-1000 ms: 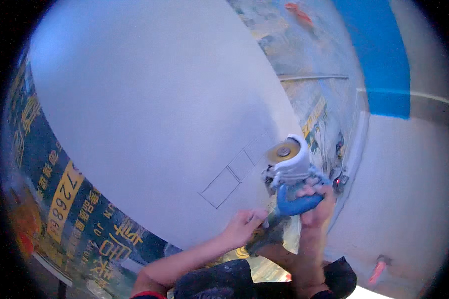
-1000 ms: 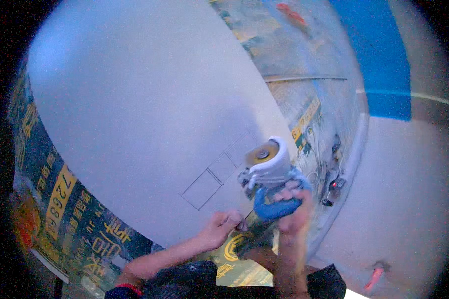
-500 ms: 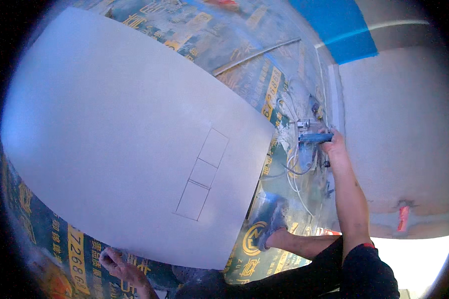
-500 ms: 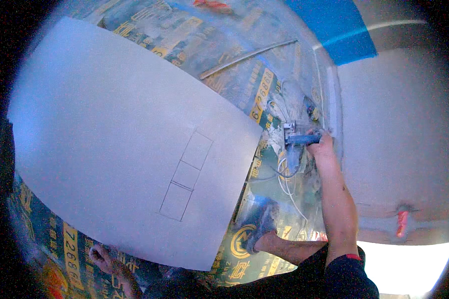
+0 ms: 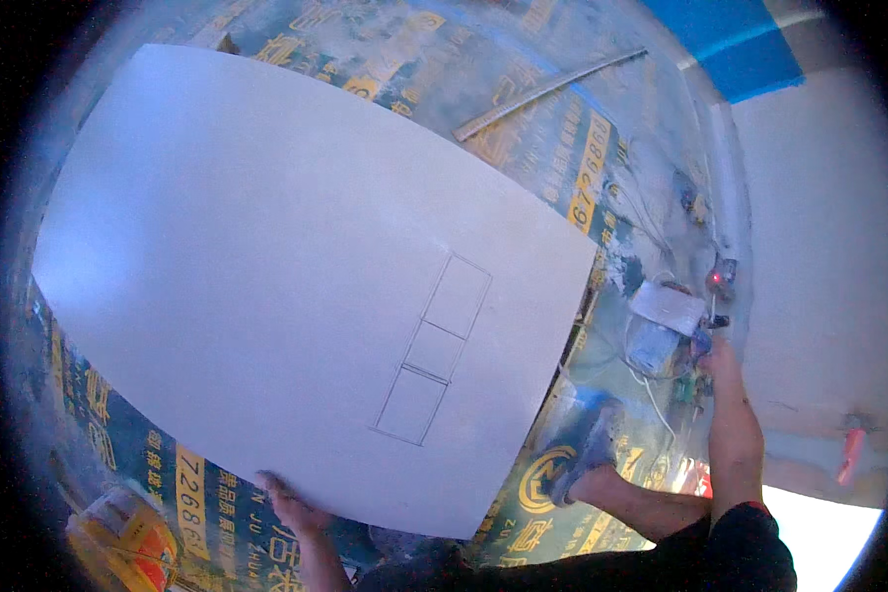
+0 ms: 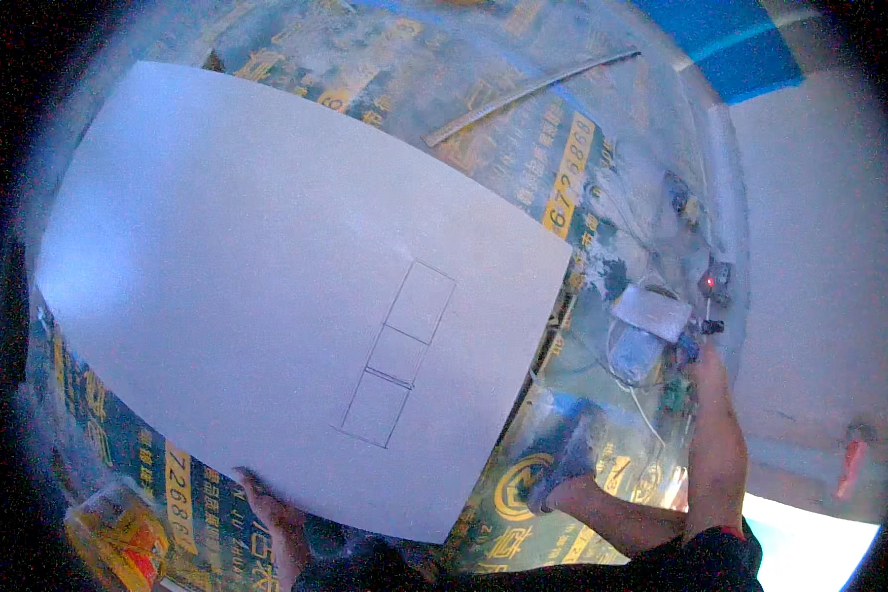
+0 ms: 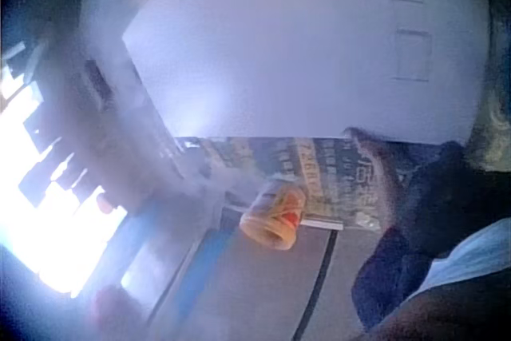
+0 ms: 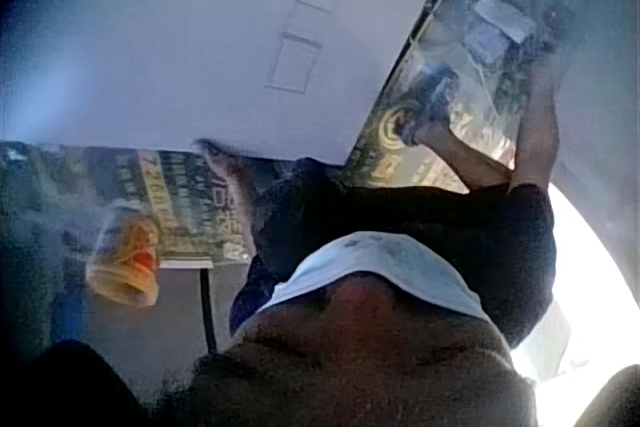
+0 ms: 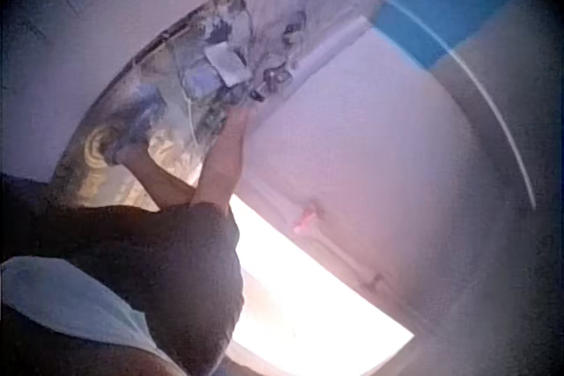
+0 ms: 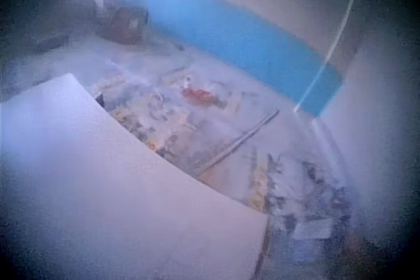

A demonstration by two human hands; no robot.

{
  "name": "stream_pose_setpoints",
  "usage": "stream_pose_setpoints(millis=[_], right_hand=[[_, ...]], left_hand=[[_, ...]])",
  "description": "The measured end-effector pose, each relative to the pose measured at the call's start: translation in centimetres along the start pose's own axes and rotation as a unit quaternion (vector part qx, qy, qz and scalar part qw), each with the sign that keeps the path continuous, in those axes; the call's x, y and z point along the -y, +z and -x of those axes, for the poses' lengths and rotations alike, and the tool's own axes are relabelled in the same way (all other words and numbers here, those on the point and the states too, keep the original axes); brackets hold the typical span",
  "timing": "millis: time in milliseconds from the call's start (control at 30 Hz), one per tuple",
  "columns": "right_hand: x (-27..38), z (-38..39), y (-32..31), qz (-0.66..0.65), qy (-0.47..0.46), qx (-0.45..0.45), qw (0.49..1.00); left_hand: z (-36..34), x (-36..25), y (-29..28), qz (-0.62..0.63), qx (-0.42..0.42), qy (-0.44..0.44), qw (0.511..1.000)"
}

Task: The person cuts a square opening into a tile using a power saw, then picks up the tile and flips it over to continue cutting from the other side.

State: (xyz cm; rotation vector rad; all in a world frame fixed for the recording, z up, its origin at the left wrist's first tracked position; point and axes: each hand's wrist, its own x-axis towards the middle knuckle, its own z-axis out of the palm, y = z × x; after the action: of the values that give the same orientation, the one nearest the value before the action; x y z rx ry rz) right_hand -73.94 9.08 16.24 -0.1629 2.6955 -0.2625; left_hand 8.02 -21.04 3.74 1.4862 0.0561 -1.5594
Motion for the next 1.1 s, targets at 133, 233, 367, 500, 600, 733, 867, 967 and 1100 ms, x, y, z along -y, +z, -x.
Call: stream_pose_setpoints(millis=[133,233,367,500,600,733,867,967,1100], right_hand=[[-0.1,1.9,2.1,0.228,-0.032,-0.159,0.960],[3.1,3.8,4.9,0.358,-0.092,-0.309,0.876],[9.5,9.7,10.4,0.250,-0.354,-0.222,0.874],[11.2,23.6,19.9,-0.062,-0.055,0.402,0.912],[12.3,31.4,26.7,-0.081,0.024,0.556,0.827],[13.8,38.3,29.5,-0.171,0.161,0.519,0.822],[16.4,40.4,26.4,-0.119,0.150,0.490,0.851],[17.6,41.6,23.3,-0.106,0.131,0.458,0.873],[18.5,42.6,20.4,-0.099,0.113,0.451,0.880]], left_hand=[[0.3,0.2,0.3,-0.048,-0.027,0.001,0.998],[0.0,-0.3,0.3,-0.022,0.028,-0.027,0.999],[-1.4,-1.4,0.2,-0.044,0.082,0.065,0.994],[-2.0,-1.8,0.2,0.054,0.156,0.067,0.984],[-1.7,-1.5,0.6,0.054,0.080,0.044,0.994],[-0.8,-1.8,1.2,0.027,0.091,0.047,0.994],[0.8,-3.0,2.5,0.063,0.095,0.024,0.993],[3.0,-3.8,3.5,0.108,0.100,0.046,0.988],[5.3,-5.3,4.1,0.059,0.136,0.086,0.985]])
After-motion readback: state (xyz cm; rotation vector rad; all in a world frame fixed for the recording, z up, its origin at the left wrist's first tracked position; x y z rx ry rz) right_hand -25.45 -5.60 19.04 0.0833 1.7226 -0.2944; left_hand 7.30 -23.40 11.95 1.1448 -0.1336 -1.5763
